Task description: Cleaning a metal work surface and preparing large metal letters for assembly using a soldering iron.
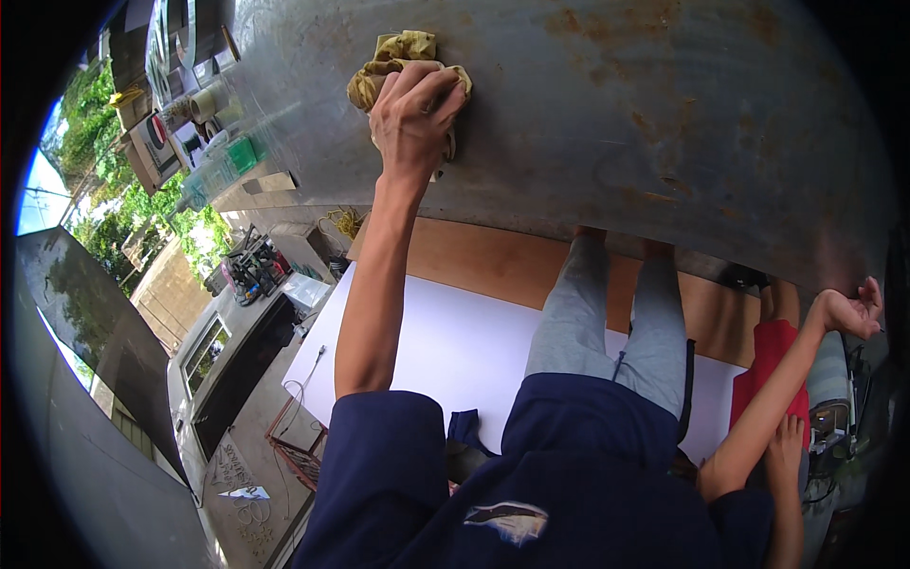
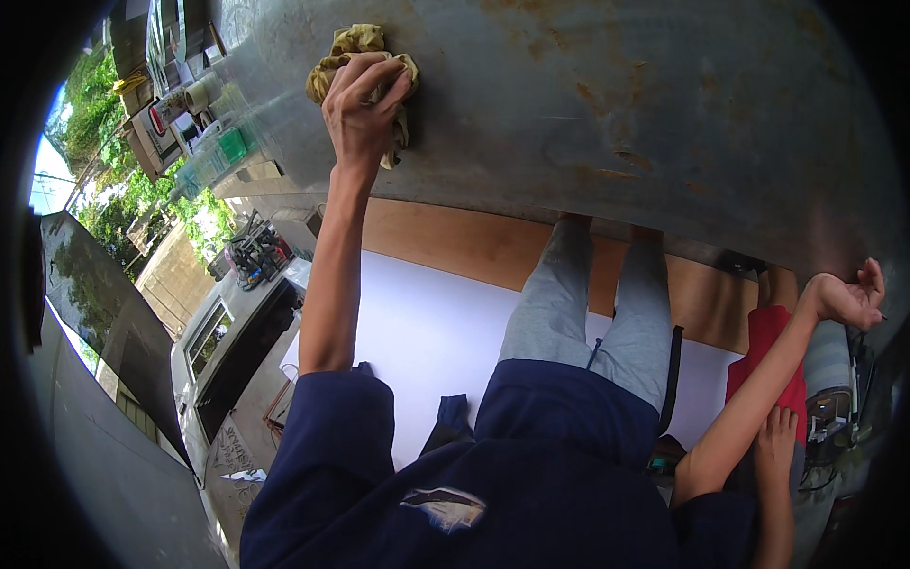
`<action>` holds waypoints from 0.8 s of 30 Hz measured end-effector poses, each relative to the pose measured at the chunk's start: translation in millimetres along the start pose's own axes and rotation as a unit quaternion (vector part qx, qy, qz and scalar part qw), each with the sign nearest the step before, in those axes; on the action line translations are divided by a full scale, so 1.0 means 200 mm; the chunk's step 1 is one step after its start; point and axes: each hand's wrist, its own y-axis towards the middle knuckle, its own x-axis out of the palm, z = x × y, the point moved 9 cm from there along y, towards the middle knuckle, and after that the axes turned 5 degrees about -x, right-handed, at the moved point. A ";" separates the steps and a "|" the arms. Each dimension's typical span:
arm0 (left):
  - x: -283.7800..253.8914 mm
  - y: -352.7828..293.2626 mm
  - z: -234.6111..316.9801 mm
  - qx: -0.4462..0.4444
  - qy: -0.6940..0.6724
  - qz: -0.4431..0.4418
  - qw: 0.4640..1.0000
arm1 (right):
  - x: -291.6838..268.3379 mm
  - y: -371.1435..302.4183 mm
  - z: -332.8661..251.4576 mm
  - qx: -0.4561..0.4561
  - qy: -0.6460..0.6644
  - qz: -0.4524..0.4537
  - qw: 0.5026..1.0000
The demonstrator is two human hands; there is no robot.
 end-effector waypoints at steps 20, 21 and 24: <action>0.02 0.05 0.07 0.047 0.066 -0.060 0.995 | 0.08 -0.04 -0.07 0.030 -0.045 -0.031 0.998; 0.05 0.05 0.14 0.086 0.072 -0.088 0.990 | 0.07 -0.03 -0.07 0.032 -0.042 -0.028 0.998; 0.11 0.00 0.31 0.211 0.014 -0.159 0.964 | 0.05 -0.01 -0.09 0.031 -0.044 -0.016 0.998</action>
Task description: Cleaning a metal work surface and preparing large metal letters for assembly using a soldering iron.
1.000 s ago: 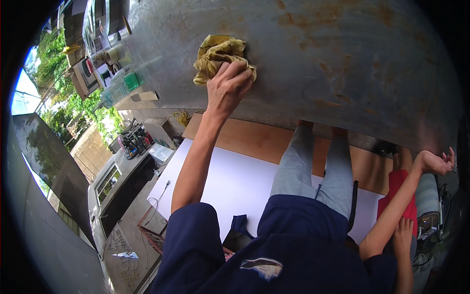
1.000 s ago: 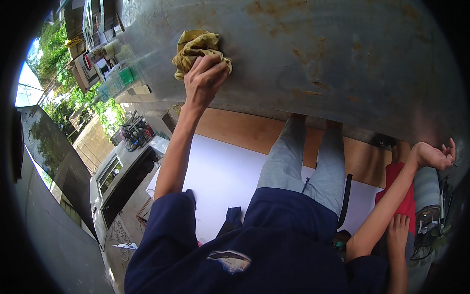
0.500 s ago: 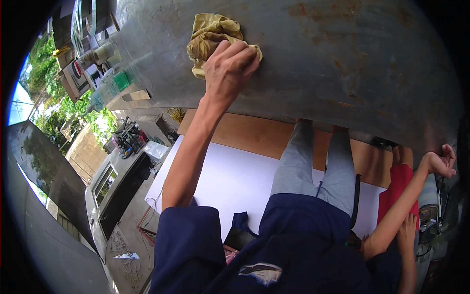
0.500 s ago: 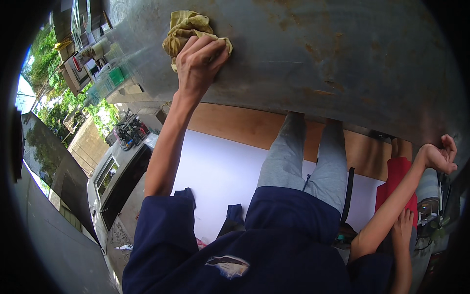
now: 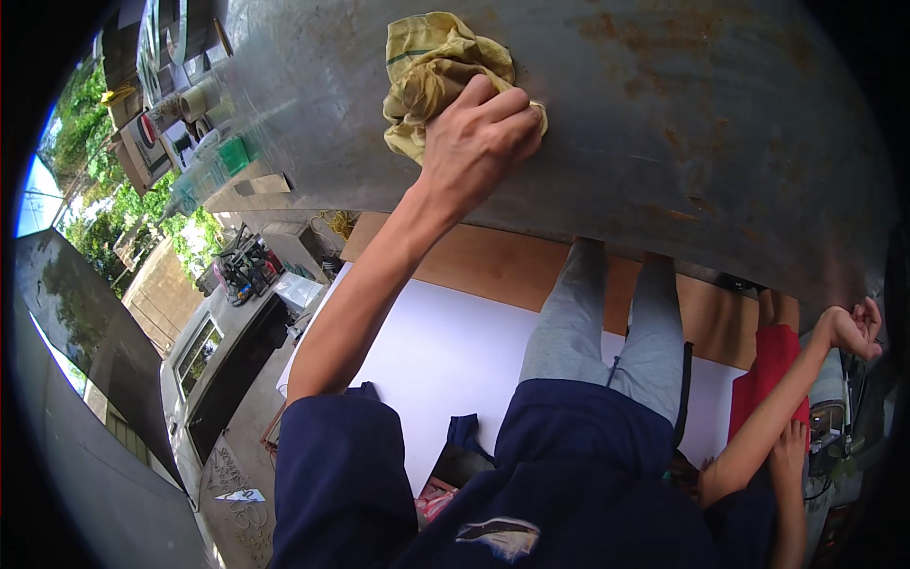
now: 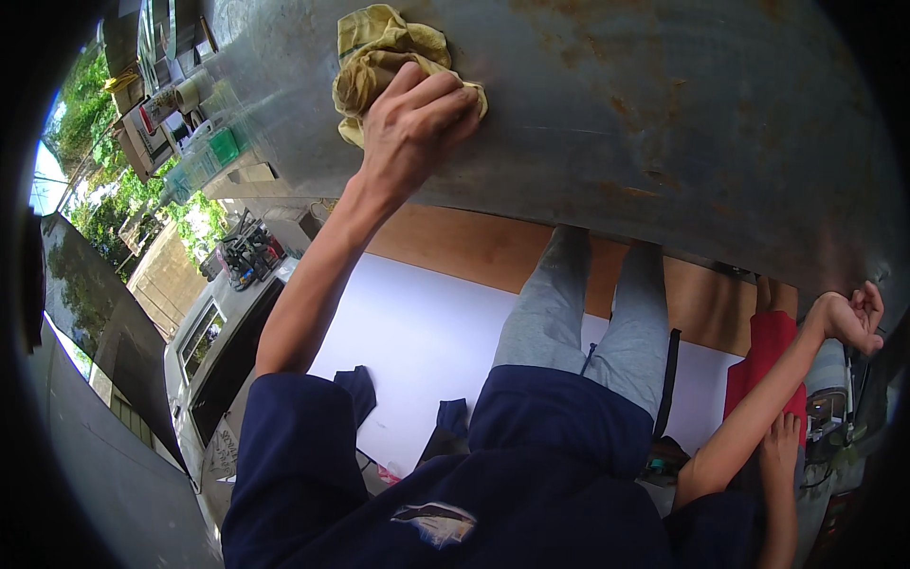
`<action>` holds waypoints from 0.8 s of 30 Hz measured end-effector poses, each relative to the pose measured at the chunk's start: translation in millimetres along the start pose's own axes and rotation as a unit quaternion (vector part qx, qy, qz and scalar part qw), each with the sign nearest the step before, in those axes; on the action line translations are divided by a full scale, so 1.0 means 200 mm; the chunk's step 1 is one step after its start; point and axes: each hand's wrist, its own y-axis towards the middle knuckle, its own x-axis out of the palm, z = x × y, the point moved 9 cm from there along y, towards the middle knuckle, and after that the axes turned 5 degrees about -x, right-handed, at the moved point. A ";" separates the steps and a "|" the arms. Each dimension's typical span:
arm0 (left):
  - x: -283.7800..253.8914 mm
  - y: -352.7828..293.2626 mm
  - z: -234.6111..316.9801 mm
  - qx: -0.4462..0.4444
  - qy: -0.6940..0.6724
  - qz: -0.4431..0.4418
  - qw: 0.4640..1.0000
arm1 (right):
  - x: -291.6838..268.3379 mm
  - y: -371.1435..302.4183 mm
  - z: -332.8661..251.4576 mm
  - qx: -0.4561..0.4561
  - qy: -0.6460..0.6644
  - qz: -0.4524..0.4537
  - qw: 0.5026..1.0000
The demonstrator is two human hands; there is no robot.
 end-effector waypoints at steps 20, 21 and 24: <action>-0.07 0.07 -0.25 -0.112 -0.007 0.120 0.986 | -0.01 -0.02 -0.06 0.006 -0.003 0.013 1.000; -0.01 0.08 -0.18 -0.035 -0.003 0.065 0.997 | 0.00 -0.03 -0.06 0.004 0.000 0.014 1.000; 0.03 0.09 -0.15 0.023 -0.021 0.014 0.999 | 0.01 -0.04 -0.07 0.006 0.005 0.009 1.000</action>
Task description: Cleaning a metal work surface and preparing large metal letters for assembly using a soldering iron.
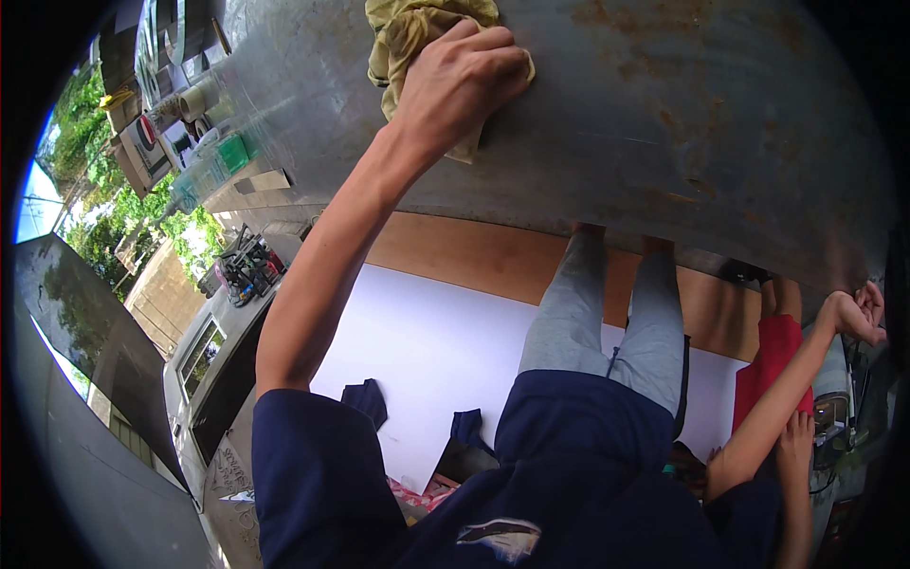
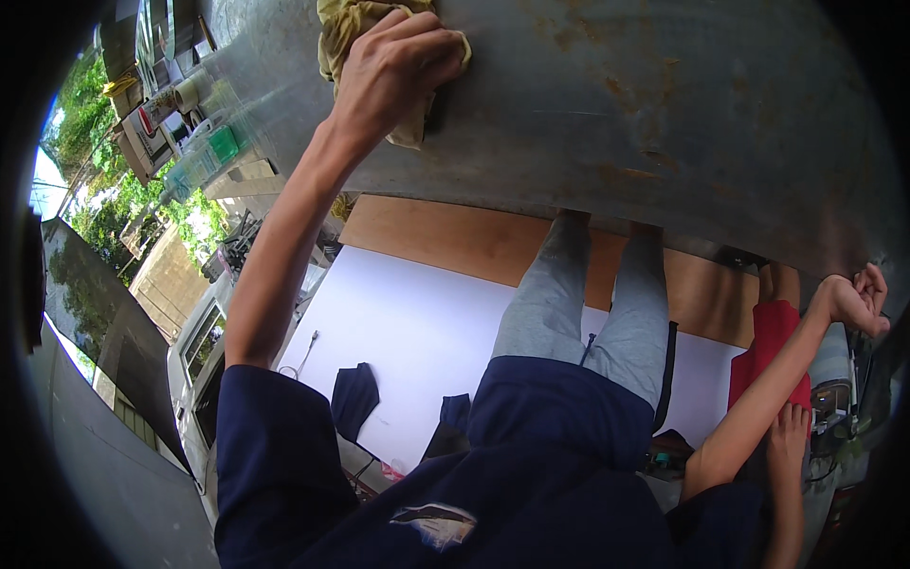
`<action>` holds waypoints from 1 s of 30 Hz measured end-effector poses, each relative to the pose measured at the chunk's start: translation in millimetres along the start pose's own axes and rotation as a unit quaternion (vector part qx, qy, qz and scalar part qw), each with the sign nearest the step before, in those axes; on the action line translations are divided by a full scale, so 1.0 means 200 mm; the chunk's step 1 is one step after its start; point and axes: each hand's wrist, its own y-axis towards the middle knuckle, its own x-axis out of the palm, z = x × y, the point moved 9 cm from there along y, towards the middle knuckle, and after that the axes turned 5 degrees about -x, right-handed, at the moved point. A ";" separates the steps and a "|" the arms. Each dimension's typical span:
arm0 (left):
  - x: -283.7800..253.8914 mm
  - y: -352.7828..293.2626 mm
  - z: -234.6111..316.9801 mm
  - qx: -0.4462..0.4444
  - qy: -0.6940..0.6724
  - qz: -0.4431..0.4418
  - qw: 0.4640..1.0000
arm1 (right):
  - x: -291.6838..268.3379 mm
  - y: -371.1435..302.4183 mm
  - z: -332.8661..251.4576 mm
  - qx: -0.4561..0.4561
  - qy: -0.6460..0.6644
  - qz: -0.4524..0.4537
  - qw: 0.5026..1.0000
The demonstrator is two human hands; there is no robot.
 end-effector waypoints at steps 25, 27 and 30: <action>-0.05 0.06 -0.02 -0.042 0.009 -0.026 0.999 | -0.03 0.03 0.01 0.011 0.024 0.023 0.999; 0.02 0.05 0.04 0.052 -0.027 -0.126 0.990 | -0.04 0.03 0.00 0.004 0.015 0.032 0.999; -0.06 0.09 -0.03 -0.037 0.007 -0.043 0.998 | -0.05 0.03 0.02 0.015 0.019 0.029 0.999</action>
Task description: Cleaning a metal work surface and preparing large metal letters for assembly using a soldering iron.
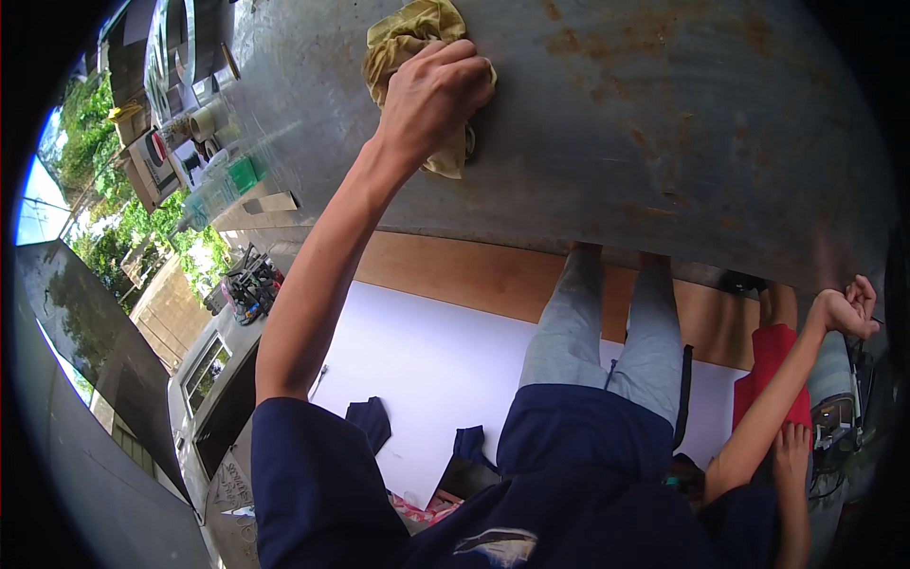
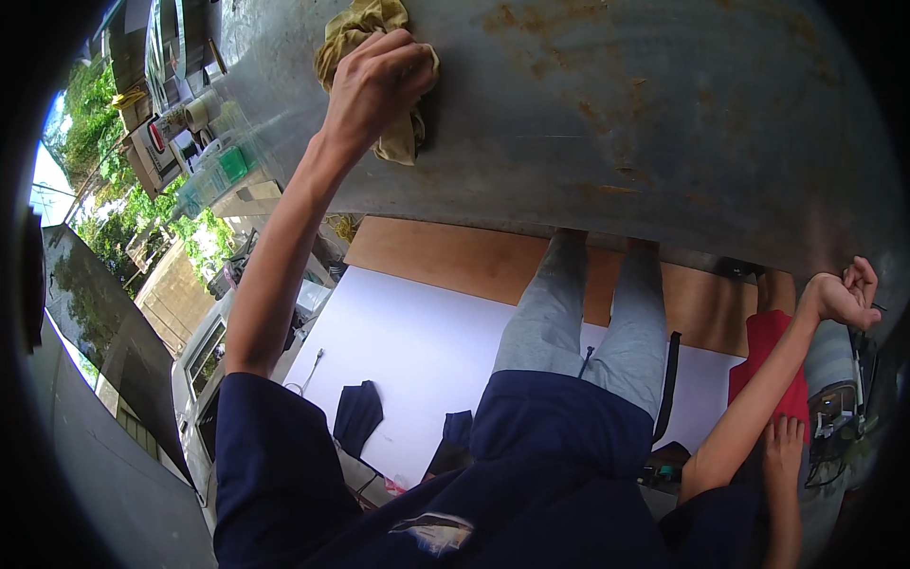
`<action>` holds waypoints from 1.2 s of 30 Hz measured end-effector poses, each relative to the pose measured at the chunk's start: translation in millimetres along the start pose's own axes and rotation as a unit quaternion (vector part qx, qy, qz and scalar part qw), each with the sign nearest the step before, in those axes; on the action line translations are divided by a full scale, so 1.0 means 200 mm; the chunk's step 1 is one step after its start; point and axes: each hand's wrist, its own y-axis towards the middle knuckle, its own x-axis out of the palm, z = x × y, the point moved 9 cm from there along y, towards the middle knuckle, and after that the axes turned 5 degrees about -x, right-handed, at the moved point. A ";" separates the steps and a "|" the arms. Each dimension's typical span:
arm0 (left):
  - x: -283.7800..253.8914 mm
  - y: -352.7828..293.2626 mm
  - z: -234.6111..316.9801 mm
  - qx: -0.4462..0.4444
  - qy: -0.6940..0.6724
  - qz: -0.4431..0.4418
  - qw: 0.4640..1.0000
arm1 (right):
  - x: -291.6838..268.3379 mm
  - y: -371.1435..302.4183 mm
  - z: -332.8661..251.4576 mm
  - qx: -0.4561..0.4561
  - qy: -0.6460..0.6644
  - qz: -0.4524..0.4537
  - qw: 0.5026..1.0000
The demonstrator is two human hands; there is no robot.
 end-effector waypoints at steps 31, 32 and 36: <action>-0.10 -0.22 -0.41 -0.284 -0.159 0.164 0.931 | 0.04 -0.04 -0.10 0.042 -0.005 0.000 0.999; -0.09 -0.18 -0.33 -0.192 -0.180 0.134 0.956 | 0.02 -0.04 -0.07 0.072 0.004 0.019 0.997; -0.15 -0.23 -0.43 -0.299 -0.169 0.264 0.901 | 0.04 -0.02 -0.11 0.030 -0.010 0.002 0.999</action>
